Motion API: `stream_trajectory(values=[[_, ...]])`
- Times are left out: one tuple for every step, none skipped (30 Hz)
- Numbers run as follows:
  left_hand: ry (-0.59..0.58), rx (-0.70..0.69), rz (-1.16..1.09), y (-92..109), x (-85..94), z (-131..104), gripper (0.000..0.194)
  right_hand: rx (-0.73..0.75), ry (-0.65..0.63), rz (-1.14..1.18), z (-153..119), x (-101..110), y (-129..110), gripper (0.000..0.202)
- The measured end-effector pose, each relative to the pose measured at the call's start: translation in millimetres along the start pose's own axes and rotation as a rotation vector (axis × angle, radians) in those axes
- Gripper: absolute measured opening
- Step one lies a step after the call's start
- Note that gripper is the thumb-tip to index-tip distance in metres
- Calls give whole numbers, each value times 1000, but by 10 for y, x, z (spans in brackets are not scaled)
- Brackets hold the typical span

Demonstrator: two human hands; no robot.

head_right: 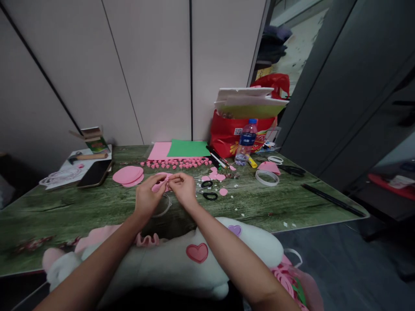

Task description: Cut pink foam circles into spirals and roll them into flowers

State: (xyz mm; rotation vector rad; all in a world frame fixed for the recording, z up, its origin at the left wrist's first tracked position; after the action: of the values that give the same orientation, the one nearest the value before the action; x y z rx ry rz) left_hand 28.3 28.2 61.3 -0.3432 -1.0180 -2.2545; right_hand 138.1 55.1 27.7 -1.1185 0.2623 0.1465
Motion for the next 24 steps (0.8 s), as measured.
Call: stream_trajectory(values=[[5, -28, 16, 10, -3, -5, 17, 14, -4, -19, 0, 5, 3, 9], [5, -44, 28, 14, -7, -10, 18, 25, -7, -38, -2, 9, 5, 9], [0, -52, 37, 15, -13, -13, 19, 36, -10, -59, -5, 12, 3, 9], [-8, -54, 45, 12, -21, -16, 20, 51, -13, -86, -9, 15, -3, 9], [-16, -52, 51, 8, -27, -17, 21, 73, -16, -120, -13, 17, -15, 10], [-25, -47, 55, 3, -32, -18, 22, 99, -22, -159, -18, 18, -33, 10], [-31, -40, 54, -2, -35, -18, 23, 128, -28, -197, -22, 18, -54, 9], [-35, -30, 46, -8, -35, -17, 24, 156, -35, -230, -28, 15, -77, 9], [-36, -15, 30, -15, -33, -14, 24, 179, -44, -255, -33, 11, -98, 9], [-36, 3, 6, -23, -29, -12, 23, 196, -51, -271, -39, 7, -116, 9], [-37, 24, -28, -33, -25, -8, 21, 203, -55, -277, -43, 3, -129, 9], [-38, 50, -69, -45, -20, -4, 18, 203, -57, -277, -47, 0, -136, 9], [-41, 81, -114, -58, -17, 1, 16, 198, -56, -271, -49, -2, -137, 9], [-43, 114, -160, -71, -14, 5, 14, 190, -53, -262, -50, -2, -134, 10], [-43, 146, -203, -83, -12, 9, 14, 182, -51, -250, -50, -3, -127, 10], [-40, 177, -244, -93, -10, 13, 14, 177, -49, -238, -49, -3, -119, 10], [-35, 205, -278, -101, -7, 17, 14, 175, -49, -228, -47, -4, -110, 10], [-29, 229, -307, -106, -5, 21, 14, 175, -49, -218, -46, -5, -101, 10], [-23, 249, -331, -109, -3, 24, 14, 175, -51, -210, -44, -7, -92, 10], [-20, 266, -350, -111, -3, 27, 14, 176, -53, -202, -41, -8, -84, 10], [-21, 280, -366, -112, -5, 29, 15, 176, -52, -191, -39, -8, -76, 10], [-24, 293, -380, -113, -8, 30, 15, 172, -50, -179, -37, -8, -69, 10], [-29, 306, -393, -115, -13, 31, 16, 168, -45, -164, -35, -6, -63, 10], [-37, 318, -406, -118, -18, 31, 16, 162, -40, -148, -32, -5, -59, 10]])
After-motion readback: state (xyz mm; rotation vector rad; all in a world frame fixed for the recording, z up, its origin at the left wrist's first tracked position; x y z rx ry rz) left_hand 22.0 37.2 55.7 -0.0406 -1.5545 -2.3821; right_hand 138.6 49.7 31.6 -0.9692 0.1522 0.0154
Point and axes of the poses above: each hand's wrist, its own z-axis towards the middle knuckle, its own x-axis out of the back of the hand, y = z × x, the point moved 4 cm from there along z, towards the middle knuckle, and after that the axes turned 10 degrees about x, right-handed, at the moved point
